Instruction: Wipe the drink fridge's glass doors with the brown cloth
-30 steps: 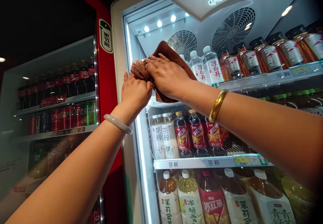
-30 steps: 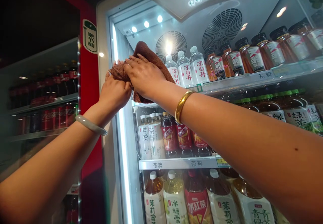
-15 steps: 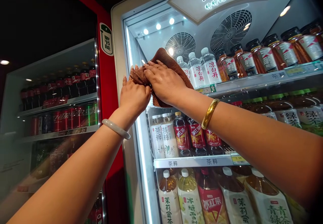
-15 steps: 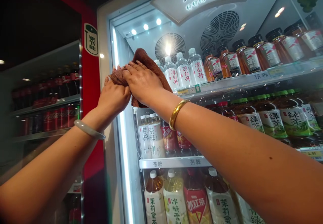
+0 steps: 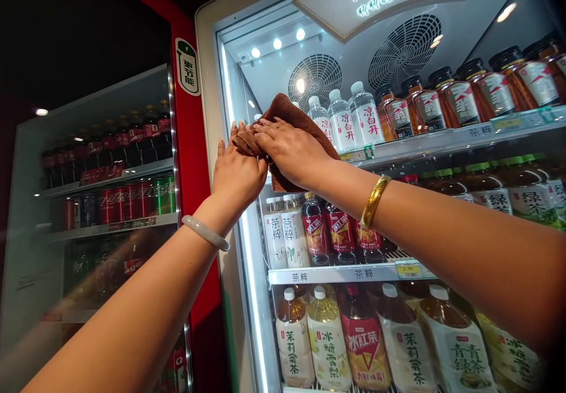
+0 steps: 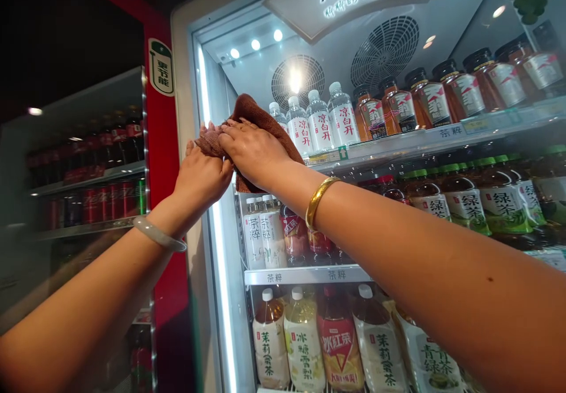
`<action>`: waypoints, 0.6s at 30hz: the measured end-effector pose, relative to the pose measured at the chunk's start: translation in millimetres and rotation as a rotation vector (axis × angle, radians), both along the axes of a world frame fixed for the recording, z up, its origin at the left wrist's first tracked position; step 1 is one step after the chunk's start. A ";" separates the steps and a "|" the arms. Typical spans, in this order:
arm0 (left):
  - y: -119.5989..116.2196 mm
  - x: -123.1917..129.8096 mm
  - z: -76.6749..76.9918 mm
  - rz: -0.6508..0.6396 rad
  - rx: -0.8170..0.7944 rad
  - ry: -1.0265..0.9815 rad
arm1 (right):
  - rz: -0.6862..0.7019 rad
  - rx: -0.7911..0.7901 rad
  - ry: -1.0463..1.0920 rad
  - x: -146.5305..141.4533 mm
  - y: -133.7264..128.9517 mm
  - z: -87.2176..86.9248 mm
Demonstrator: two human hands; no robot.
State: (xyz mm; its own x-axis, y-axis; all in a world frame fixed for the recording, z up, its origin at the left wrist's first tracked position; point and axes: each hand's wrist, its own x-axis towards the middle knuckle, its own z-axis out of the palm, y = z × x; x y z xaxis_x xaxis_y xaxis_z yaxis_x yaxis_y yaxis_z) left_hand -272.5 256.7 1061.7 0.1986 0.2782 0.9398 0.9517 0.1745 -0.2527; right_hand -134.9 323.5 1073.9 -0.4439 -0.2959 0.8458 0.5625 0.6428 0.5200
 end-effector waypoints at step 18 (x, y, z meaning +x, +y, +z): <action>5.8 21.6 -6.2 -0.034 -0.028 -0.007 | -0.018 -0.009 -0.088 43.5 7.5 -3.5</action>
State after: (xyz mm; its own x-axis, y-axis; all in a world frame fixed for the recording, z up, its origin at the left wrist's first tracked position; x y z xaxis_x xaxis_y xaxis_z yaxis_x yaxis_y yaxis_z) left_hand -250.9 262.5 1055.5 0.2014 0.2979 0.9331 0.9588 0.1349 -0.2500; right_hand -91.4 331.0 1070.5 -0.5215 -0.2799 0.8060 0.5263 0.6380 0.5621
